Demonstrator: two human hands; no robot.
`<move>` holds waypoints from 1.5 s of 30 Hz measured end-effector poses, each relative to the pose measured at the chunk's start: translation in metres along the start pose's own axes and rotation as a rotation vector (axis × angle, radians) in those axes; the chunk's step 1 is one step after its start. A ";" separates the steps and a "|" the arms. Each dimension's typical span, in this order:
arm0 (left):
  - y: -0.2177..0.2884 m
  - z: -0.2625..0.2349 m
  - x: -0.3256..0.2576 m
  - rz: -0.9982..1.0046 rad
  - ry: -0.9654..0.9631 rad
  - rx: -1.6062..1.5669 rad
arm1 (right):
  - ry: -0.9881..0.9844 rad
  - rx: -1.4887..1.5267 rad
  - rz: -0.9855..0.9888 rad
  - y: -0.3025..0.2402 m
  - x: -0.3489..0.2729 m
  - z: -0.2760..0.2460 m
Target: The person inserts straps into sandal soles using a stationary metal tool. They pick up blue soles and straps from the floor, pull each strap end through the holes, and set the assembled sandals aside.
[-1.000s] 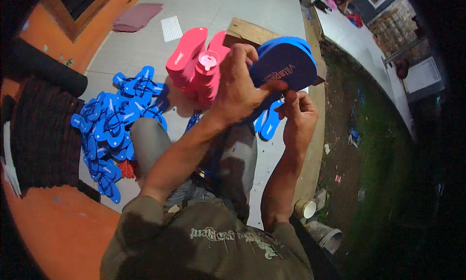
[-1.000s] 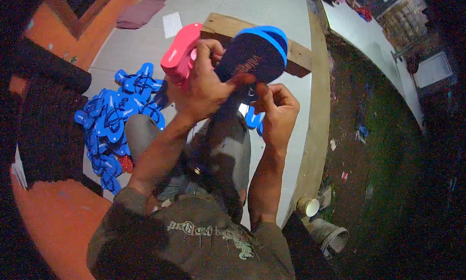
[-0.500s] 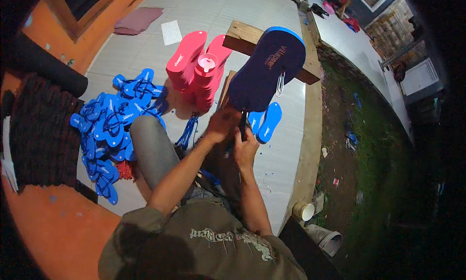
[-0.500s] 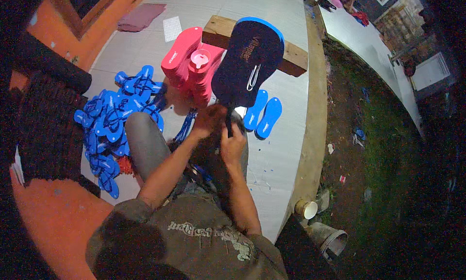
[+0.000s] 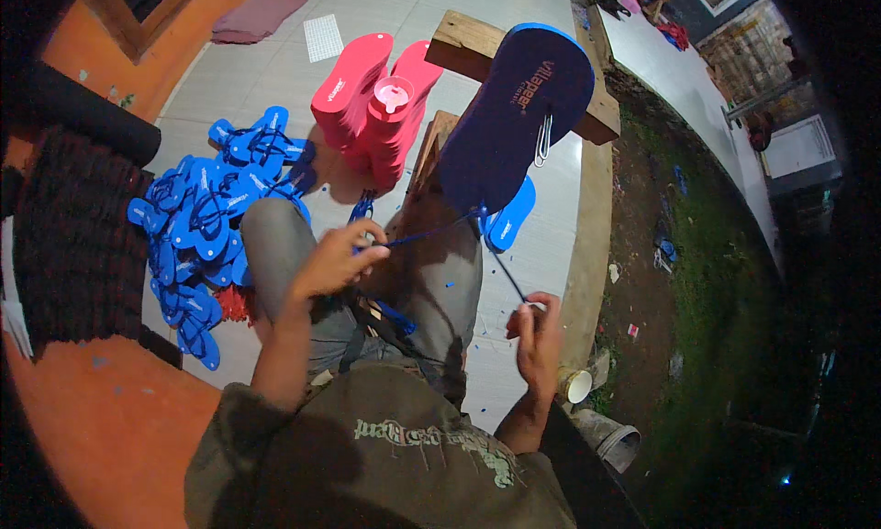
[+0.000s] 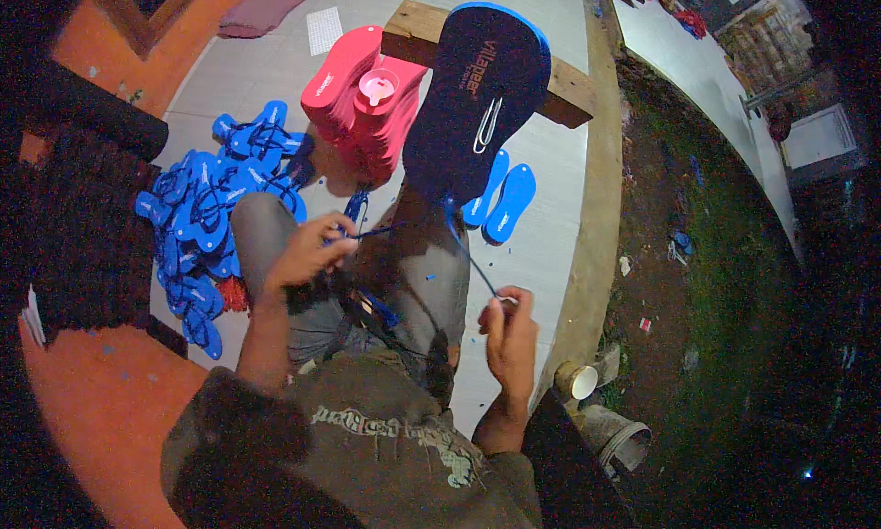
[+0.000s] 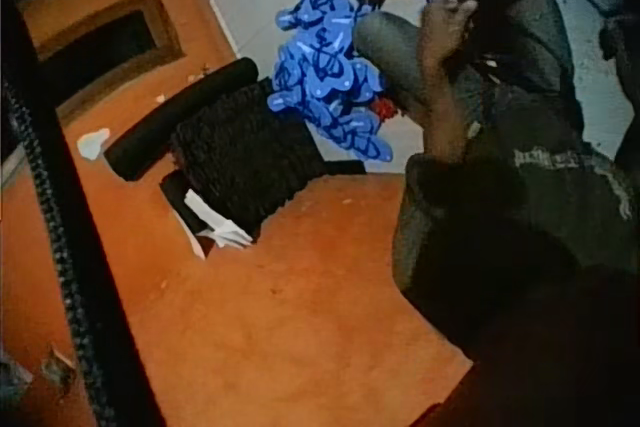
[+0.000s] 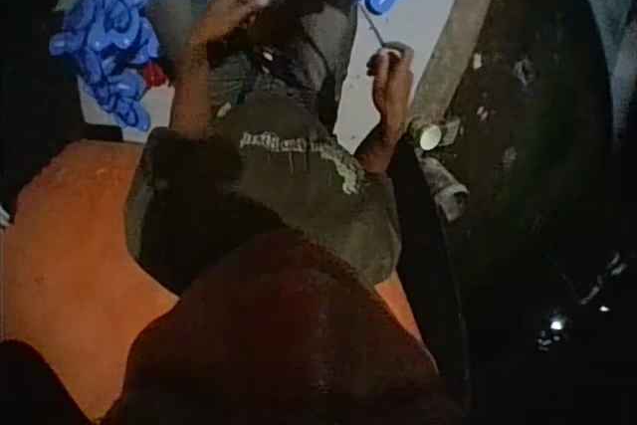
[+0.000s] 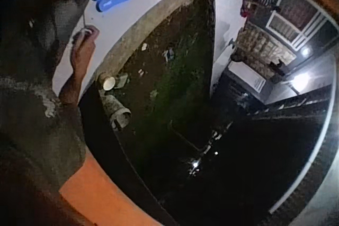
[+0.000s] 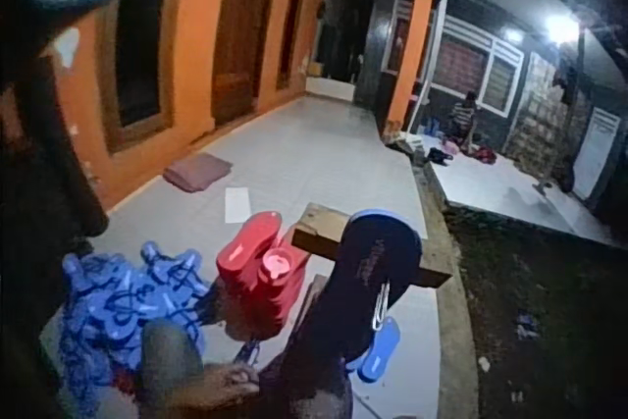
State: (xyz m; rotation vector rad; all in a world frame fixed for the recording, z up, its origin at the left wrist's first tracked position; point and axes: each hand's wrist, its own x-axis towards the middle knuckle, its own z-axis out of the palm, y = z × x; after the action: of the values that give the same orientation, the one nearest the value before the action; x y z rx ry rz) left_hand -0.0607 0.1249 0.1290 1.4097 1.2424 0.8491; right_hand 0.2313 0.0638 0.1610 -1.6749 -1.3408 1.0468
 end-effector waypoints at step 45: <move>0.173 0.036 0.126 0.653 0.425 0.017 | -0.128 0.405 -0.508 -0.044 0.135 0.085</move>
State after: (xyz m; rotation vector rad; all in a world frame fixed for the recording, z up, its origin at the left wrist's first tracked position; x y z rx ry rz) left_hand 0.0426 0.2492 0.2735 1.7368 1.0901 1.6532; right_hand 0.1528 0.2092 0.1471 -0.9193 -1.4180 1.0393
